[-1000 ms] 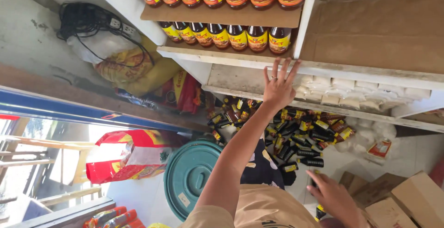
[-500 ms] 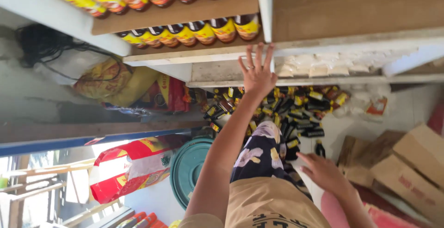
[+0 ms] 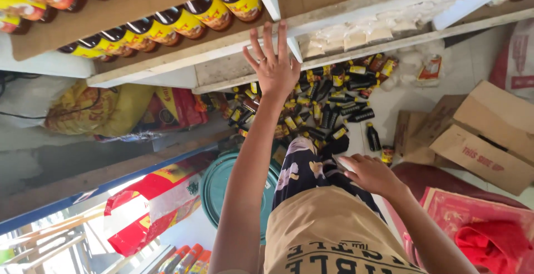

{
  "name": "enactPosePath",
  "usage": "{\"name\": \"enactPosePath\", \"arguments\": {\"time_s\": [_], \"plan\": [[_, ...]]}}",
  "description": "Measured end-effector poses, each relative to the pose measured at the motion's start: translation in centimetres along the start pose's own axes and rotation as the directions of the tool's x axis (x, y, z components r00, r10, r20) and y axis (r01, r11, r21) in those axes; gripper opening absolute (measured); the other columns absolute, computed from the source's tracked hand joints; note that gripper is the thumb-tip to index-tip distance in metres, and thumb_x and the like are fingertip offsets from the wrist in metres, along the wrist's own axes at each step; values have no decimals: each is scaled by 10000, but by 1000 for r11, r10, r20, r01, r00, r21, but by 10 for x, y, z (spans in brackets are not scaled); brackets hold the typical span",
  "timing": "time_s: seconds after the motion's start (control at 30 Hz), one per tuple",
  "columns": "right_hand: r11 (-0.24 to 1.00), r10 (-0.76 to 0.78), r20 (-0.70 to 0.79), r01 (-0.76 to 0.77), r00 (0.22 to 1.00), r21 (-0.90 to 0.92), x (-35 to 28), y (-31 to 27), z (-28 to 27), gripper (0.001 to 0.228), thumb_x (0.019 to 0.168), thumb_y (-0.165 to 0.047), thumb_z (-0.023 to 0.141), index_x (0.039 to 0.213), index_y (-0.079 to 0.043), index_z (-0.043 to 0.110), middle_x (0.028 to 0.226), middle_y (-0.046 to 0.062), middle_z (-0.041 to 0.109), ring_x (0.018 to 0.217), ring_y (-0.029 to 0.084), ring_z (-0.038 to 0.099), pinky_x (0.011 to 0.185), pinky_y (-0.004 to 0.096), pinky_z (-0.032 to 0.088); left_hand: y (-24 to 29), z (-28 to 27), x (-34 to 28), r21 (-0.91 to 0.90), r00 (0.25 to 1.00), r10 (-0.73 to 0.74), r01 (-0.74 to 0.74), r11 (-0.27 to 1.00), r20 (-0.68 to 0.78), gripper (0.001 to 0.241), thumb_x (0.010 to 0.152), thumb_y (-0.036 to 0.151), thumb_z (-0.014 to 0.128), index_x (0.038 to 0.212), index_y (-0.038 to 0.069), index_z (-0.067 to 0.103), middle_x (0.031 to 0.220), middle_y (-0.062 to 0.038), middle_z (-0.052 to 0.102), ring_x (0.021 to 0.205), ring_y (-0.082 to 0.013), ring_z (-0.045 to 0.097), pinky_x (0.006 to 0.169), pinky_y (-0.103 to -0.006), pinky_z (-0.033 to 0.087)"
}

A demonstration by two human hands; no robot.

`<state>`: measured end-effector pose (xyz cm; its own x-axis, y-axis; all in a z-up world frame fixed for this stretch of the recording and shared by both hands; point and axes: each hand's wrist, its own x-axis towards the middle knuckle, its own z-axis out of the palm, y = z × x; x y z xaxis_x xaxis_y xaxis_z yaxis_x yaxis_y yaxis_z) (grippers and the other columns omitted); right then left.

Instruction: Pick up spilled condiment bottles from the floor and arrange them neatly on the grocery store shelves.

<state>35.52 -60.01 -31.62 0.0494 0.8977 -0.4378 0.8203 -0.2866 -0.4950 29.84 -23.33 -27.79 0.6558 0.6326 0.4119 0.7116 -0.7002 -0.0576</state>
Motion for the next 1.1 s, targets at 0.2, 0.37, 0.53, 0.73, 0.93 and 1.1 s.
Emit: {"name": "enactPosePath", "arguments": {"time_s": [0.2, 0.37, 0.53, 0.73, 0.93, 1.1], "plan": [[997, -2, 44, -1, 999, 72, 2, -4, 12, 533, 945, -344, 553, 1455, -194, 517, 1142, 75, 706, 845, 298, 729, 751, 439, 582, 2, -10, -2, -63, 998, 2, -6, 998, -63, 1140, 835, 222, 730, 1715, 286, 7, 1769, -47, -49, 1665, -401, -36, 1308, -807, 174], [956, 203, 120, -223, 972, 190, -13, 25, 64, 513, 937, -358, 547, 1439, -256, 508, 1261, 52, 678, 1012, 335, 702, 857, 464, 553, 4, -7, -4, -53, 994, -2, -4, 999, -107, 1111, 852, 253, 761, 1710, 280, 56, 1767, -37, 18, 1676, -381, 4, 1327, -785, 224], [940, 281, 196, -311, 939, 143, -32, 42, 120, 544, 944, -335, 586, 1468, -253, 468, 1267, 79, 667, 1101, 337, 677, 930, 463, 549, 2, -21, 2, -48, 986, 22, -31, 998, -167, 1160, 852, 267, 808, 1723, 286, 41, 1780, -29, 14, 1689, -366, 28, 1312, -772, 285], [900, 332, 227, -380, 915, 214, -49, 26, 167, 532, 951, -321, 561, 1477, -318, 480, 1327, 12, 648, 1077, 290, 695, 910, 432, 566, -8, -48, -14, 355, 936, 3, -136, 925, 351, 829, 1139, 675, 728, 1691, 369, 188, 1715, -13, 111, 1565, -326, 31, 1332, -555, 156], [819, 396, 241, -460, 886, 344, -66, 21, 206, 473, 1000, -401, 559, 1458, -288, 539, 1347, 176, 654, 1216, 455, 657, 974, 562, 564, -19, 4, -178, -360, 988, 101, -54, 931, 113, 976, 934, 276, 669, 1708, 262, 75, 1725, -144, 82, 1617, -369, 100, 1235, -699, 173], [835, 471, 287, -527, 834, 161, -78, 26, 238, 468, 986, -419, 560, 1447, -343, 554, 1432, 118, 604, 1291, 417, 623, 1027, 534, 576, -30, 68, -403, -493, 535, 362, 121, 861, 764, 887, 845, 346, 733, 1619, 263, 308, 1537, -88, 356, 1473, -338, 355, 1093, -786, 301]]}}
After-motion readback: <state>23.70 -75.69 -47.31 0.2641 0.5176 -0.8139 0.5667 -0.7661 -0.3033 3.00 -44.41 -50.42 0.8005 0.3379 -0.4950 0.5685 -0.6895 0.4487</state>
